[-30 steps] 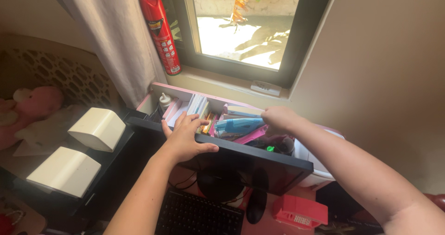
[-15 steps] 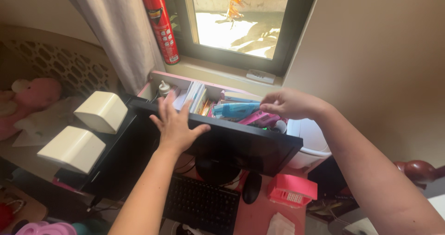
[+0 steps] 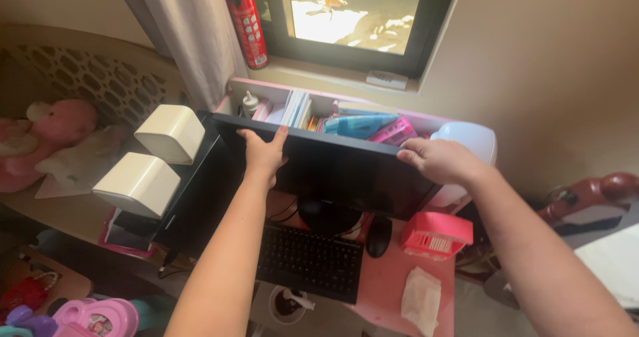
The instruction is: The person organizes items on a small table, wipes a toy vanity set with a tissue, and sweeps the floor with a broom. They move a tablet and a small table, then sweep under furniture and along the bed.
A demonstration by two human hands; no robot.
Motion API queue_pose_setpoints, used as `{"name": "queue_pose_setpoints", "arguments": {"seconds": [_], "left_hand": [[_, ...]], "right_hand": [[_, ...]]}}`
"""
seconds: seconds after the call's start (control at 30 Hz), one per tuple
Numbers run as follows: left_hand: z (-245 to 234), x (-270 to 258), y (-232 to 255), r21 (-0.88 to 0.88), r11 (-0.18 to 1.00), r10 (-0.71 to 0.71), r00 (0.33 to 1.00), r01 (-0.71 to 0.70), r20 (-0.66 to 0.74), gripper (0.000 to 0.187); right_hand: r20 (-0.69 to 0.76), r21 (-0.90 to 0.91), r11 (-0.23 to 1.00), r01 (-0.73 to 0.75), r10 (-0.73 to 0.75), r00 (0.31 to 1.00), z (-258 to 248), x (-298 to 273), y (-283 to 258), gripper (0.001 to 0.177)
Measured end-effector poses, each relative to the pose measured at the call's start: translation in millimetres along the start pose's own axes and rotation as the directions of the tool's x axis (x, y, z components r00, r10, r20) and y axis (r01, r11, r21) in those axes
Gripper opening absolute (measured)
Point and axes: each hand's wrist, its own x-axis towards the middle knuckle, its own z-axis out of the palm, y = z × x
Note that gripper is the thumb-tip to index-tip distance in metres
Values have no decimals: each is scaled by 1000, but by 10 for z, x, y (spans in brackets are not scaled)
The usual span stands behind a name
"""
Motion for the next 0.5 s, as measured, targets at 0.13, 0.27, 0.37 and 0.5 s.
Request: {"name": "queue_pose_setpoints", "arguments": {"seconds": [0.13,0.27,0.37,0.5], "left_hand": [[12,19,39,6,1000,11,1000,-11,15,118],[-11,29,-15,63,998,-24,1000,23,13,118],[-16,66,-64,153,986,67,998,-67,2,119],[-90,4,-289,167,982,79,996,-85,43,116]], "right_hand": [[7,-25,999,-25,25,1000,-2,0,0,41],[-30,1,1000,-2,2,1000,56,-12,10,42],[-120,39,999,-7,12,993,64,-68,54,42],[-748,-96,926,365,-309,588,339,-381,197,25]]}}
